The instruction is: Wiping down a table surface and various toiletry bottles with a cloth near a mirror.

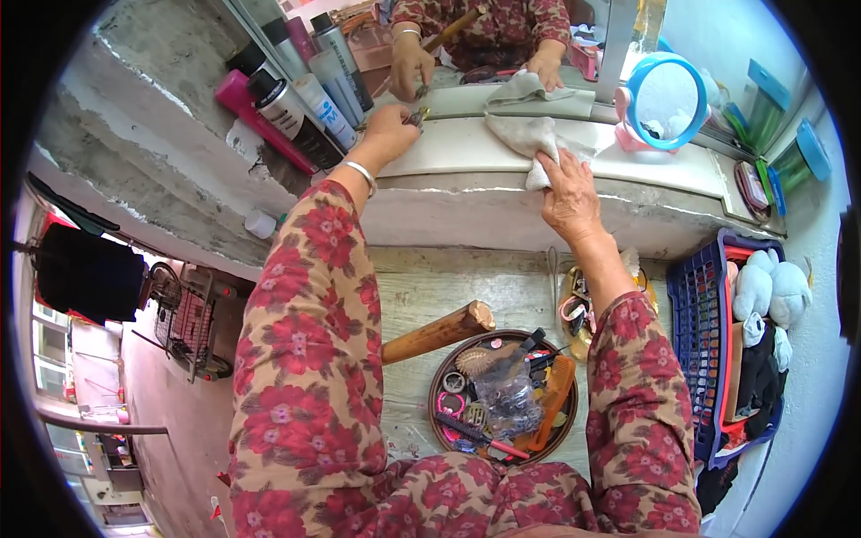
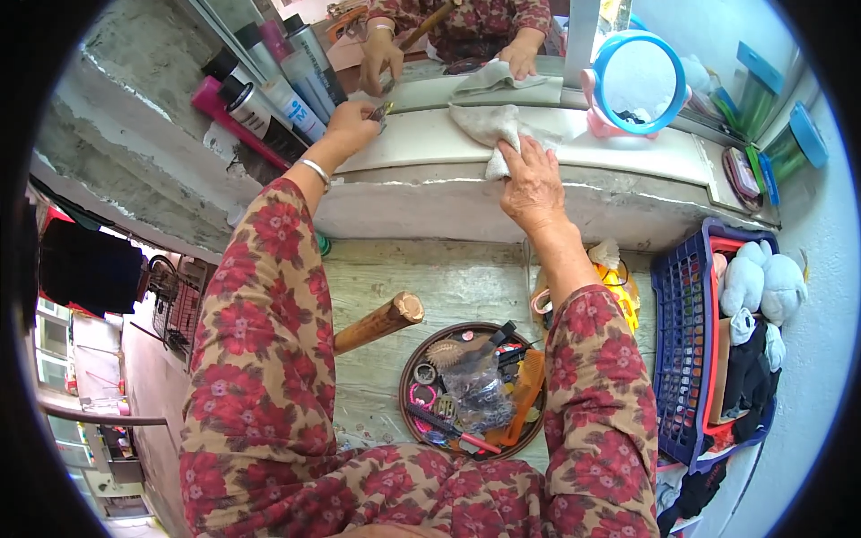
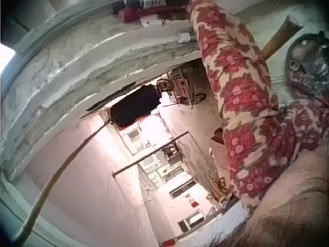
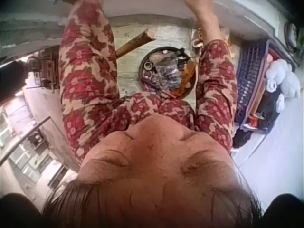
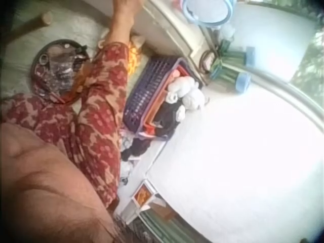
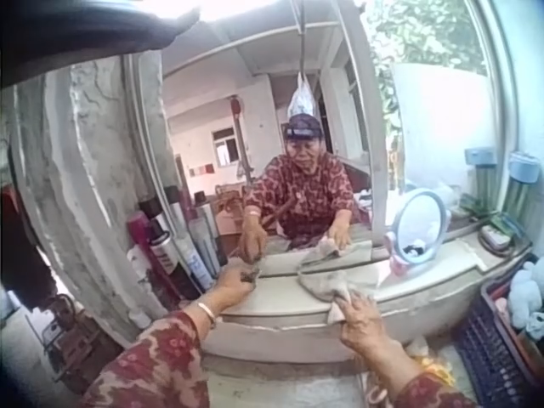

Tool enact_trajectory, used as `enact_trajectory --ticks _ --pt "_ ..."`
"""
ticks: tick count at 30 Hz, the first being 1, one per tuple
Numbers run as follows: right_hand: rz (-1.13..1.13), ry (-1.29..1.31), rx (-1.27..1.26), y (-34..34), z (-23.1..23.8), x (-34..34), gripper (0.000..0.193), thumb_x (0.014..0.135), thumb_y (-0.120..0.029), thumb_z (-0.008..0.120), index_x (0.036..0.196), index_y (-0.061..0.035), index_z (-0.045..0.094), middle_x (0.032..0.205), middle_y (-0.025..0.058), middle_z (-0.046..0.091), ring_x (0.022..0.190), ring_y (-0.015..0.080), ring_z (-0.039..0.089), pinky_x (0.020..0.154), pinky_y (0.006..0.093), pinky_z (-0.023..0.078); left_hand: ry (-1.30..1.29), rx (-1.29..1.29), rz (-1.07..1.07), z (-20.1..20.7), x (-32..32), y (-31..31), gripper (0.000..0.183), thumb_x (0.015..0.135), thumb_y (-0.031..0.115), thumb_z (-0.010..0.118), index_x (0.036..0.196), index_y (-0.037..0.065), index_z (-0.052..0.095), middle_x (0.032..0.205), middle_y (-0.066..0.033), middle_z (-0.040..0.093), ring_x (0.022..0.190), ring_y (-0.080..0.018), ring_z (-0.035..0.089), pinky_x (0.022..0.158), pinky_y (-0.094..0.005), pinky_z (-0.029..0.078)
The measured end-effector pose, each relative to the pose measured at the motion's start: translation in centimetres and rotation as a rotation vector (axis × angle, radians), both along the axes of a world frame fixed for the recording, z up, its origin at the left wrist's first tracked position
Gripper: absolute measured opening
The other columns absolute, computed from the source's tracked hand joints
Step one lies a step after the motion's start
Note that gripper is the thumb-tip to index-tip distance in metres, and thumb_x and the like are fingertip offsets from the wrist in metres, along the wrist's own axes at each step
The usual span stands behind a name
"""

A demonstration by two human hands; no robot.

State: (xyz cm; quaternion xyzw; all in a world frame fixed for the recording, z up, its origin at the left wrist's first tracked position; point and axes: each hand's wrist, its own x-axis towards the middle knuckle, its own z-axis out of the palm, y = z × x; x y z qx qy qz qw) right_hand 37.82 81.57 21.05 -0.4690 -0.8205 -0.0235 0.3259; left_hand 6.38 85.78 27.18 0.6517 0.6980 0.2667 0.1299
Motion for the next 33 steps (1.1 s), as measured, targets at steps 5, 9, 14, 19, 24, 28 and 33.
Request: enact_trajectory --ticks 5,9,14,19,24,28,33 --pt "-0.007 -0.002 0.006 -0.3 -0.1 0.3 0.055 0.069 0.000 0.055 0.123 -0.0119 0.051 0.129 0.0120 0.046 0.124 0.0287 0.040 0.104 0.0490 0.030 -0.891 -0.233 -0.102 2.1 3.2 -2.7 0.044 0.076 0.011 0.057 0.118 -0.001 0.052 0.103 -0.0095 0.060 0.094 -0.0235 0.061 0.079 -0.0367 0.047" --pt "0.001 0.004 -0.009 -0.8 -0.3 0.3 0.056 0.070 -0.001 0.053 0.124 -0.0120 0.049 0.129 0.0148 0.046 0.125 0.0304 0.039 0.105 0.0478 0.029 -1.141 -0.348 -0.210 2.2 4.1 -3.1 0.049 0.080 0.014 0.054 0.125 -0.001 0.043 0.102 -0.0106 0.059 0.094 -0.0230 0.061 0.077 -0.0356 0.046" --pt "-0.029 -0.007 0.008 -0.4 -1.0 -0.1 0.056 0.070 -0.006 0.055 0.125 -0.0140 0.049 0.129 0.0179 0.046 0.124 0.0312 0.040 0.103 0.0465 0.031 -0.975 -0.423 -0.299 2.9 6.3 -5.3 0.052 0.076 0.020 0.058 0.123 0.000 0.047 0.104 -0.0111 0.059 0.094 -0.0218 0.061 0.079 -0.0338 0.047" --pt "0.007 0.005 0.135 1.1 -1.0 0.6 0.051 0.072 -0.010 0.055 0.122 -0.0158 0.053 0.124 0.0159 0.050 0.116 0.0307 0.047 0.097 0.0463 0.037 -0.653 -0.655 -0.601 4.5 10.0 -7.4 0.048 0.077 0.019 0.058 0.120 -0.003 0.051 0.101 -0.0084 0.061 0.089 -0.0169 0.062 0.070 -0.0249 0.051" --pt "0.156 -0.089 0.027 1.5 2.6 3.1 0.036 0.075 -0.014 0.055 0.111 -0.0120 0.059 0.101 0.0145 0.058 0.105 0.0294 0.054 0.087 0.0398 0.044 -0.387 -0.786 -0.727 3.7 13.9 -9.7 0.046 0.078 0.020 0.061 0.117 -0.004 0.054 0.100 -0.0102 0.061 0.084 -0.0155 0.062 0.066 -0.0242 0.050" --pt "0.101 -0.145 -0.140 2.2 2.3 3.1 0.045 0.076 -0.019 0.057 0.121 -0.0225 0.055 0.107 0.0125 0.057 0.105 0.0307 0.054 0.089 0.0375 0.045 -0.307 -0.975 -0.849 2.6 15.9 -9.5 0.044 0.080 0.022 0.062 0.114 -0.006 0.054 0.097 -0.0105 0.062 0.081 -0.0160 0.062 0.066 -0.0264 0.051" --pt "0.154 -0.072 -0.064 0.9 1.3 1.0 0.047 0.072 -0.016 0.059 0.119 -0.0172 0.057 0.109 0.0111 0.058 0.107 0.0295 0.053 0.093 0.0372 0.042 -0.569 -0.921 -0.727 0.0 16.8 -11.7 0.060 0.084 0.026 0.063 0.128 -0.007 0.040 0.117 -0.0175 0.055 0.096 -0.0212 0.060 0.078 -0.0334 0.052"
